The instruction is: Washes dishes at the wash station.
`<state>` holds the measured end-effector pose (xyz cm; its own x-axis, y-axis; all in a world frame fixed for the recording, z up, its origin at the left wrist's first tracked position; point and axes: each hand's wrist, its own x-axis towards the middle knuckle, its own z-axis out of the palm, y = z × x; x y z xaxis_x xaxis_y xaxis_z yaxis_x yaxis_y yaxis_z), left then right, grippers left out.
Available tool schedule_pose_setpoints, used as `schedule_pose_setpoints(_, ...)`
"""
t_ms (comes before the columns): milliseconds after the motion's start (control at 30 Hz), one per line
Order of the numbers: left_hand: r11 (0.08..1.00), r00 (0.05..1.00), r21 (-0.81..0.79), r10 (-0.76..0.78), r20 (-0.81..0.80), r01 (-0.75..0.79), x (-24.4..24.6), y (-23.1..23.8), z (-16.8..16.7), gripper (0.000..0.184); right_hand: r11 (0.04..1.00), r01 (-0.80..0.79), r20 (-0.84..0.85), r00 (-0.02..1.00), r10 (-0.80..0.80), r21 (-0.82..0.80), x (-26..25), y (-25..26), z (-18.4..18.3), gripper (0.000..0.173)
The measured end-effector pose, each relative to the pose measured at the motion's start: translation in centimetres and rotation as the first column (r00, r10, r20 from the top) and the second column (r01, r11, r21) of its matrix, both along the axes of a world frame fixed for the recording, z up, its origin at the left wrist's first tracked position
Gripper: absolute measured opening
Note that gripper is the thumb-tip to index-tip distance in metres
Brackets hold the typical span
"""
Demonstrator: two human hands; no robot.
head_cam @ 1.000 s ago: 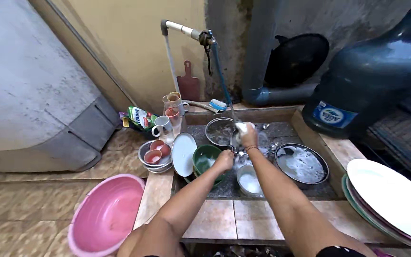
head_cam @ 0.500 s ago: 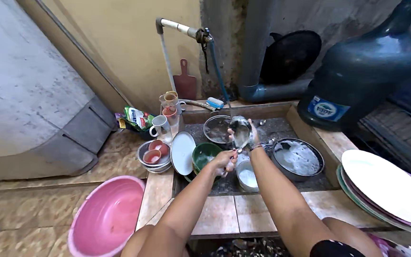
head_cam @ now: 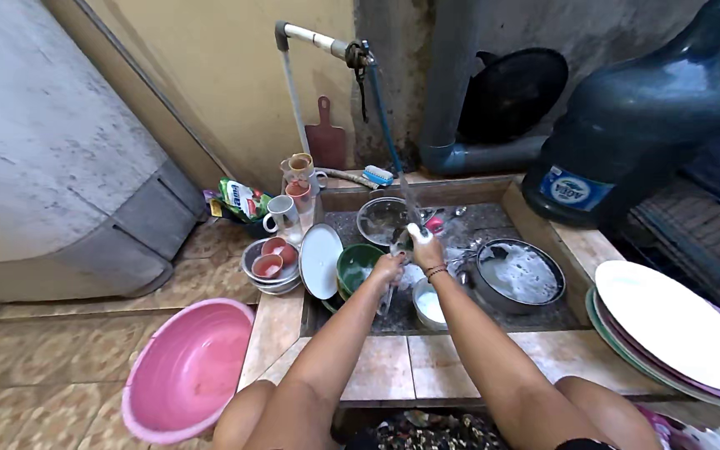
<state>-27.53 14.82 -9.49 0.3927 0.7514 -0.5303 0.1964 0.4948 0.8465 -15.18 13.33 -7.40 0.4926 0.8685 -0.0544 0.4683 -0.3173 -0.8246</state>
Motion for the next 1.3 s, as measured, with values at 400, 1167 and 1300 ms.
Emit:
schedule_pose_setpoints(400,0.722,0.600,0.151,-0.419,-0.682,0.675,-2.7,0.4,2.7,0.038,0.763,-0.570,0.455,0.617,0.642,-0.305,1.2,0.8,-0.2,0.042)
schedule_pose_setpoints(1167,0.811,0.700,-0.043,0.529,0.479,-0.584,-0.9,3.7,3.9,0.035,0.770,-0.605,0.128,0.763,0.633,-0.204,-1.5,-3.6,2.5,0.043)
schedule_pose_setpoints(1300,0.921,0.957,0.260,0.282,0.070,-0.290,-3.0,4.5,3.2,0.036,0.620,-0.681,0.166,0.610,0.775,-0.390,2.6,-5.4,1.5,0.036)
